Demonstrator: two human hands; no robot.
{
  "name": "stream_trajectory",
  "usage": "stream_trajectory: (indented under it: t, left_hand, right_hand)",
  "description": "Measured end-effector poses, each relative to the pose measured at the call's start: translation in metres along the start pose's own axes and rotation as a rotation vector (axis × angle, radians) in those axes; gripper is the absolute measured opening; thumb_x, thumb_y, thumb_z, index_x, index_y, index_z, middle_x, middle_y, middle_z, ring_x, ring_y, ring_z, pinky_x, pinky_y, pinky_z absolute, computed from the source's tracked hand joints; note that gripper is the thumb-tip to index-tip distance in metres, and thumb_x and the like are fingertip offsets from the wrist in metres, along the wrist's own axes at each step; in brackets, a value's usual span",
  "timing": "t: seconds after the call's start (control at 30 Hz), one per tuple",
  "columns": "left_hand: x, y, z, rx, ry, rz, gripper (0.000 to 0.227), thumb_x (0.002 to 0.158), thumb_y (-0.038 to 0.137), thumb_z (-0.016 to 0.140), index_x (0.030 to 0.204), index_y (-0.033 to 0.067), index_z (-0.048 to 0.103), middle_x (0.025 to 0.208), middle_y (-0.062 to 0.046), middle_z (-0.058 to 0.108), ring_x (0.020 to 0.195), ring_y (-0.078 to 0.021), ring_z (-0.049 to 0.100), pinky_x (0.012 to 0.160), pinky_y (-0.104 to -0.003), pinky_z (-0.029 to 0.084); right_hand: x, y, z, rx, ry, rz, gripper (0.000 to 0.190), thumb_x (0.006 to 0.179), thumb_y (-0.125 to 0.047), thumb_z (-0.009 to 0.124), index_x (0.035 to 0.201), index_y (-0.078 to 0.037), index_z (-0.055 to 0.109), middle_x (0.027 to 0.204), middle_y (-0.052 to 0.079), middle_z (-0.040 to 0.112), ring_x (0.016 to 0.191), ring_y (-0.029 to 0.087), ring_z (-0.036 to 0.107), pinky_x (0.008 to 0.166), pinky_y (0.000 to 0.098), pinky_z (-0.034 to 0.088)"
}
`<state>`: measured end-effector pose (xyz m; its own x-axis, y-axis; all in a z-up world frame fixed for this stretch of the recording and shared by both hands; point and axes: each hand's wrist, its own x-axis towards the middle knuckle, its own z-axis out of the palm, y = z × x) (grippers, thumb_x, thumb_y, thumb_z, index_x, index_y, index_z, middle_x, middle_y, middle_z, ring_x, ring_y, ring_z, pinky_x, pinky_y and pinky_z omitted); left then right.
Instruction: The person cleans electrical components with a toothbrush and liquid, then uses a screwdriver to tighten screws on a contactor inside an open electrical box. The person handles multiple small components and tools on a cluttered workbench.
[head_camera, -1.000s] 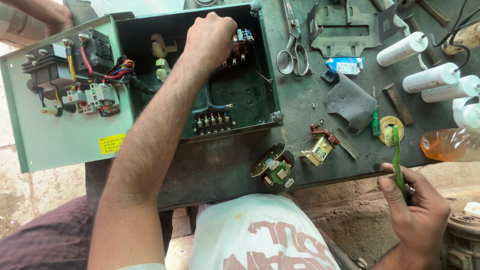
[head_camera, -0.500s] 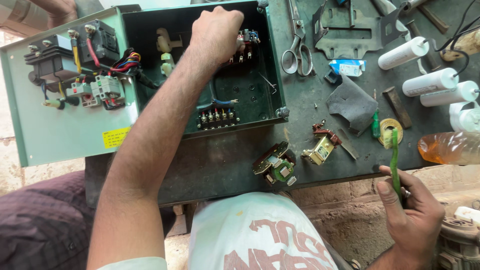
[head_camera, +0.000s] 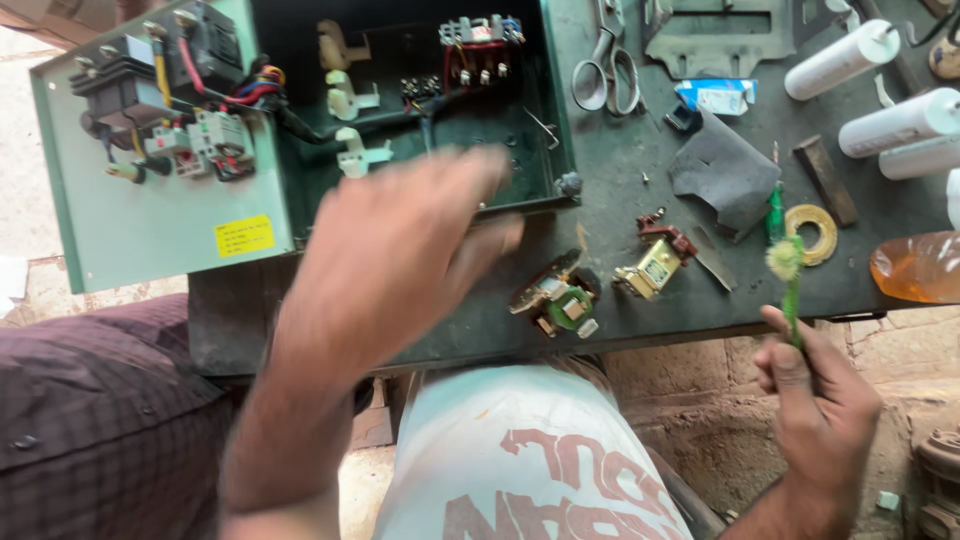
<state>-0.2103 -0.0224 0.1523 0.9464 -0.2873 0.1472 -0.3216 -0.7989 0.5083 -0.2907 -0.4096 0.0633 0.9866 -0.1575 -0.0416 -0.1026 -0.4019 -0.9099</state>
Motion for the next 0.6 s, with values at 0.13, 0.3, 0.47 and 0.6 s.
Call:
stream_trajectory:
  t: [0.13, 0.3, 0.47, 0.6]
  left_hand:
    - [-0.037, 0.016, 0.036, -0.075, -0.172, -0.201, 0.048, 0.088, 0.036, 0.078, 0.124, 0.0084, 0.063, 0.106, -0.012, 0.074, 0.093, -0.0336, 0.07, 0.074, -0.046, 0.055]
    - [-0.055, 0.048, 0.113, -0.21, -0.099, -0.337, 0.087, 0.071, 0.034, 0.087, 0.143, 0.0026, 0.049, 0.129, -0.02, 0.062, 0.116, -0.0396, 0.058, 0.094, -0.048, 0.049]
    - [-0.066, 0.075, 0.16, -0.224, 0.017, -0.479, 0.107, 0.064, 0.027, 0.093, 0.151, 0.0007, 0.039, 0.145, -0.024, 0.048, 0.132, -0.0437, 0.046, 0.109, -0.049, 0.041]
    - [-0.066, 0.09, 0.183, -0.155, 0.142, -0.486, 0.1, 0.069, 0.027, 0.093, 0.151, 0.0034, 0.041, 0.145, -0.021, 0.05, 0.133, -0.0413, 0.048, 0.11, -0.049, 0.041]
  right_hand:
    - [0.022, 0.023, -0.011, 0.03, -0.052, -0.025, 0.027, 0.11, -0.008, 0.058, 0.134, 0.004, 0.064, 0.098, 0.006, 0.07, 0.089, 0.011, 0.066, 0.08, 0.0241, 0.055]
    - [0.06, 0.064, -0.041, -0.241, -0.047, -0.042, 0.018, 0.106, -0.009, 0.06, 0.12, 0.002, 0.065, 0.103, 0.007, 0.075, 0.091, 0.015, 0.07, 0.082, 0.0297, 0.057]
    - [0.084, 0.079, -0.046, -0.535, -0.048, -0.336, 0.017, 0.105, -0.012, 0.071, 0.115, 0.002, 0.067, 0.104, 0.016, 0.067, 0.089, 0.027, 0.066, 0.079, 0.0384, 0.054]
    - [0.1, 0.09, -0.025, -0.506, -0.121, -0.213, 0.023, 0.1, -0.017, 0.074, 0.114, 0.001, 0.069, 0.096, 0.015, 0.069, 0.074, 0.028, 0.064, 0.07, 0.0416, 0.052]
